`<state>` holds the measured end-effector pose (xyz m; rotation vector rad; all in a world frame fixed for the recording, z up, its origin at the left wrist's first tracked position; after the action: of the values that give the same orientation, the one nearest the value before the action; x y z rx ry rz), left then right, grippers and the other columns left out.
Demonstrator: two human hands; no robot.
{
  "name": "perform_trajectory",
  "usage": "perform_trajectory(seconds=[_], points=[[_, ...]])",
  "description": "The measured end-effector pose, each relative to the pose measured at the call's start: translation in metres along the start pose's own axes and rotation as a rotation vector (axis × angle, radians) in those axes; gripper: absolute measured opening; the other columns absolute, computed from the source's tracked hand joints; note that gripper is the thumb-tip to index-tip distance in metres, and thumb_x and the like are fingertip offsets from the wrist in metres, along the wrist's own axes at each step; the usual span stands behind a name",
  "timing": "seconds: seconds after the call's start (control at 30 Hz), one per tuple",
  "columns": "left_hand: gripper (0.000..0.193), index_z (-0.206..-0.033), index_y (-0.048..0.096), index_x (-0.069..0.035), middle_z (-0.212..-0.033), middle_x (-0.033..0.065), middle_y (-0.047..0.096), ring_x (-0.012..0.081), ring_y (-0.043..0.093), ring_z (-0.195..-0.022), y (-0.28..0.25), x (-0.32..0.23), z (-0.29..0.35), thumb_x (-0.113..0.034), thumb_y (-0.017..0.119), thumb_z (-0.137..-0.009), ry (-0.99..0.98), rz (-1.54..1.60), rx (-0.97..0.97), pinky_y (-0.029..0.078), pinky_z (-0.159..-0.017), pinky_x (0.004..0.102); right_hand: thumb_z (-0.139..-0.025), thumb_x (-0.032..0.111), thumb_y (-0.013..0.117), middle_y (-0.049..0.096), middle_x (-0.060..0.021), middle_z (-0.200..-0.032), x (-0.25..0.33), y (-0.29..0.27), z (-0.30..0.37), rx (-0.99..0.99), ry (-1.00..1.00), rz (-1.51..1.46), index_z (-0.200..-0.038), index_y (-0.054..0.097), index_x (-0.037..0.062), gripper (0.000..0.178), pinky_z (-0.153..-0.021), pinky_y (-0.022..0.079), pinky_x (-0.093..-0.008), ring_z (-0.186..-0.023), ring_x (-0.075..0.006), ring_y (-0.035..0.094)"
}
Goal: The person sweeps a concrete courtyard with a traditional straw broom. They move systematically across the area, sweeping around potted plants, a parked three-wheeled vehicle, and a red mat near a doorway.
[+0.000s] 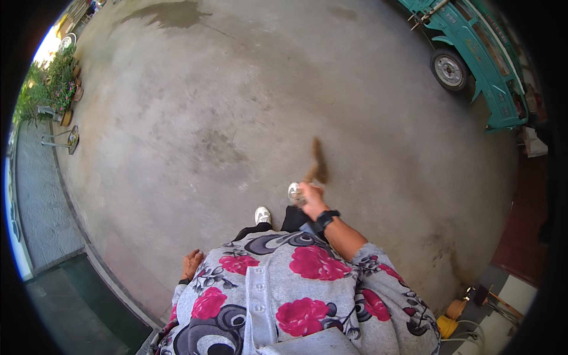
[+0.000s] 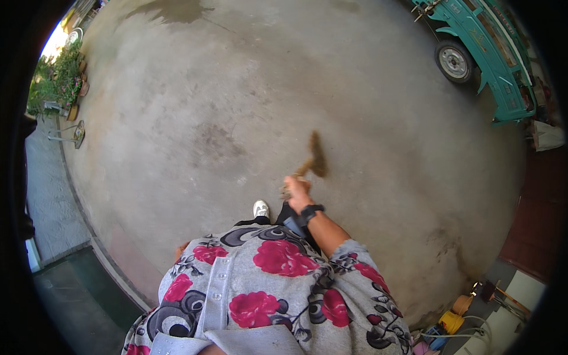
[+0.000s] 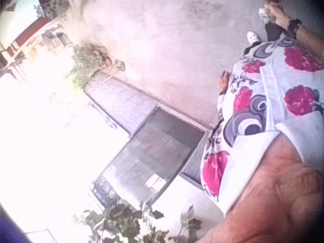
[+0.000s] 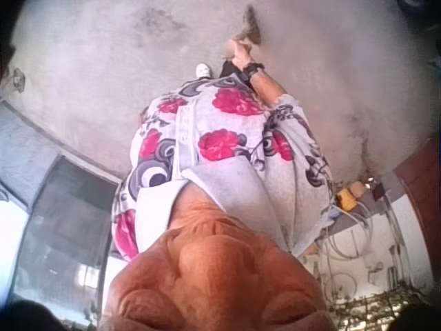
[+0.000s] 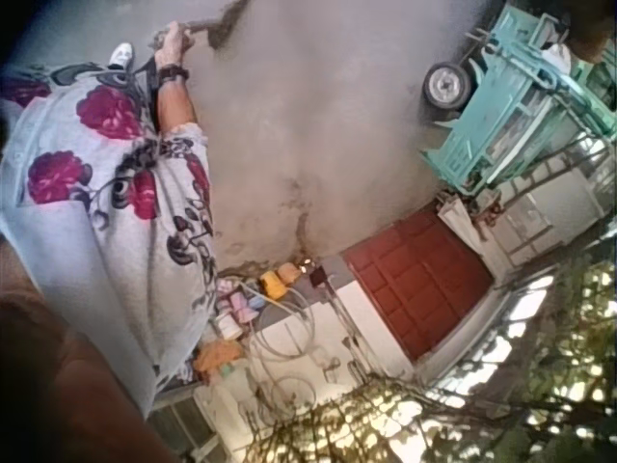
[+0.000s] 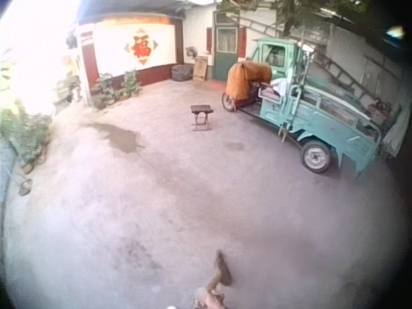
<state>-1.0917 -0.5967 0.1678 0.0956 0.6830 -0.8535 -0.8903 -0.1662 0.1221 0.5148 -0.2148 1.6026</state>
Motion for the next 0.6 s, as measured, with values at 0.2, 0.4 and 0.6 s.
perform_trajectory(seconds=[0.2, 0.4, 0.6], points=[[0.051, -0.113, 0.038, 0.009, -0.087, 0.0088, 0.057, 0.0139, 0.054, -0.078, 0.027, -0.009, -0.003, -0.023, 0.055, -0.078, -0.066, 0.008, -0.049, 0.043, -0.068, 0.0248, -0.07, 0.011, 0.053, 0.045, -0.0067, -0.06, 0.02, 0.08, 0.011, 0.466, 0.227, 0.073, -0.077, 0.044, 0.007, 0.013, -0.037, 0.04, -0.0296, -0.051, -0.0208, 0.053], [0.048, -0.115, 0.038, 0.008, -0.087, 0.0102, 0.058, 0.0155, 0.054, -0.079, 0.07, -0.079, -0.003, -0.02, 0.052, -0.079, -0.067, 0.07, -0.013, 0.043, -0.069, 0.0254, -0.069, 0.006, 0.052, 0.05, -0.0147, -0.076, 0.089, 0.01, 0.013, 0.36, 0.132, -0.033, -0.119, 0.03, -0.0029, 0.055, -0.039, 0.042, -0.028, -0.056, -0.0234, 0.054], [0.043, -0.112, 0.043, 0.006, -0.085, 0.0107, 0.059, 0.0155, 0.055, -0.078, 0.063, -0.055, -0.015, -0.019, 0.052, -0.079, 0.02, -0.049, -0.024, 0.044, -0.067, 0.0257, -0.068, 0.005, 0.051, 0.052, -0.0105, -0.069, 0.168, -0.117, -0.001, 0.037, -0.155, 0.098, -0.101, 0.047, -0.0032, 0.034, -0.033, 0.042, -0.0285, -0.049, -0.019, 0.054]])
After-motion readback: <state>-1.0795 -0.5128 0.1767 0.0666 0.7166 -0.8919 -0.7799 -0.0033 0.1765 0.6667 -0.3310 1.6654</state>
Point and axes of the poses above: each hand's wrist, its own z-axis away from the middle knuckle, its own y-axis out of the palm, x = y × z, the point moved 10 cm from there along -z, towards the middle knuckle
